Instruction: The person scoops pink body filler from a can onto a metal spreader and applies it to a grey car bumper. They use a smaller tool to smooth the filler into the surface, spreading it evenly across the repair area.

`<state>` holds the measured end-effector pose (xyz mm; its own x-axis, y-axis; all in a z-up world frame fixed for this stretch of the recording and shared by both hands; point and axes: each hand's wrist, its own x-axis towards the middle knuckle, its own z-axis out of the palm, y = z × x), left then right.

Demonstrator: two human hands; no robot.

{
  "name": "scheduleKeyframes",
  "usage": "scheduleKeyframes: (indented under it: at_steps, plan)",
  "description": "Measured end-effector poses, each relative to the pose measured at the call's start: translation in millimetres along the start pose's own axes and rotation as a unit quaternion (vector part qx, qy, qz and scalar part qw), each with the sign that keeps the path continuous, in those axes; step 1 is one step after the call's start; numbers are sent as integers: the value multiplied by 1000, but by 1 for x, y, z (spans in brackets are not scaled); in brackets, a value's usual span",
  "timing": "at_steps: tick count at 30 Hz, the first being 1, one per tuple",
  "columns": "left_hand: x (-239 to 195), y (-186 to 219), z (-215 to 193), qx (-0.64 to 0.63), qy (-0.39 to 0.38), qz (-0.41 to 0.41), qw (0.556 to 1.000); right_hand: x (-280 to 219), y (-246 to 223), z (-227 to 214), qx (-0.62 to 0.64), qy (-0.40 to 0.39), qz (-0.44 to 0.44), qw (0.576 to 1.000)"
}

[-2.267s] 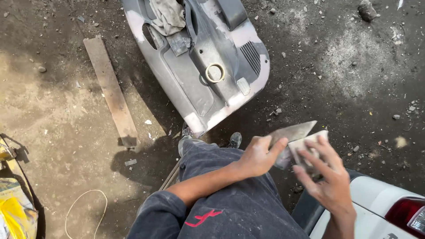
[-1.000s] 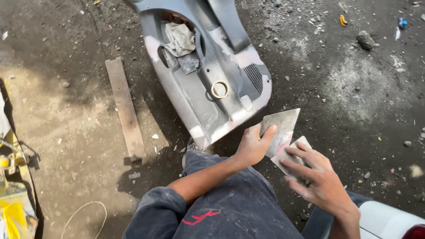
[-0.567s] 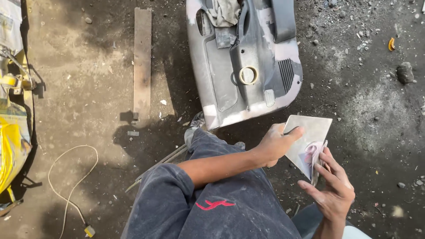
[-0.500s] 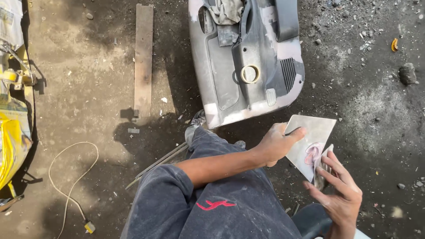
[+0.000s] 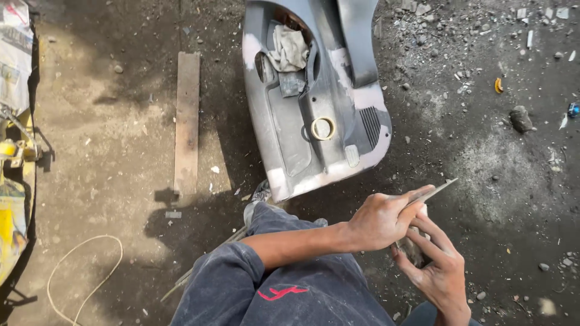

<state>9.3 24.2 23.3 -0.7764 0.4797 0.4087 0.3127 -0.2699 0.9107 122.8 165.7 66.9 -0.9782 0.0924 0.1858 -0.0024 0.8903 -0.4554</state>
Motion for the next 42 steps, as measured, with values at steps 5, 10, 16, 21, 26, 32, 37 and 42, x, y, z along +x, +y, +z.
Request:
scheduleKeyframes:
  at_steps: [5, 10, 16, 21, 26, 32, 37, 42]
  plan:
    - [1, 12, -22, 22, 22, 9, 999, -1, 14, 1, -12, -46, 3, 999]
    - [-6, -38, -12, 81, 88, 4, 993, -6, -8, -3, 50, 48, -29, 997]
    - [-14, -49, -22, -287, 84, -250, 921, 4, -17, 19, 119, 90, -86, 985]
    - [-11, -24, -44, -423, 71, -299, 853, 9, -14, 3, 80, 46, -93, 991]
    - [-7, -30, -50, -421, 91, -337, 837, 12, -7, -23, -28, 4, -40, 999]
    - [-8, -36, -40, -198, 52, -253, 946, 6, -22, -16, -41, 77, -26, 996]
    - [-5, -36, -34, -119, 33, -172, 977, 7, -24, -14, -54, -10, -82, 995]
    - [-5, -35, -29, -73, -16, -222, 972, 9, -27, -17, -105, -8, -62, 992]
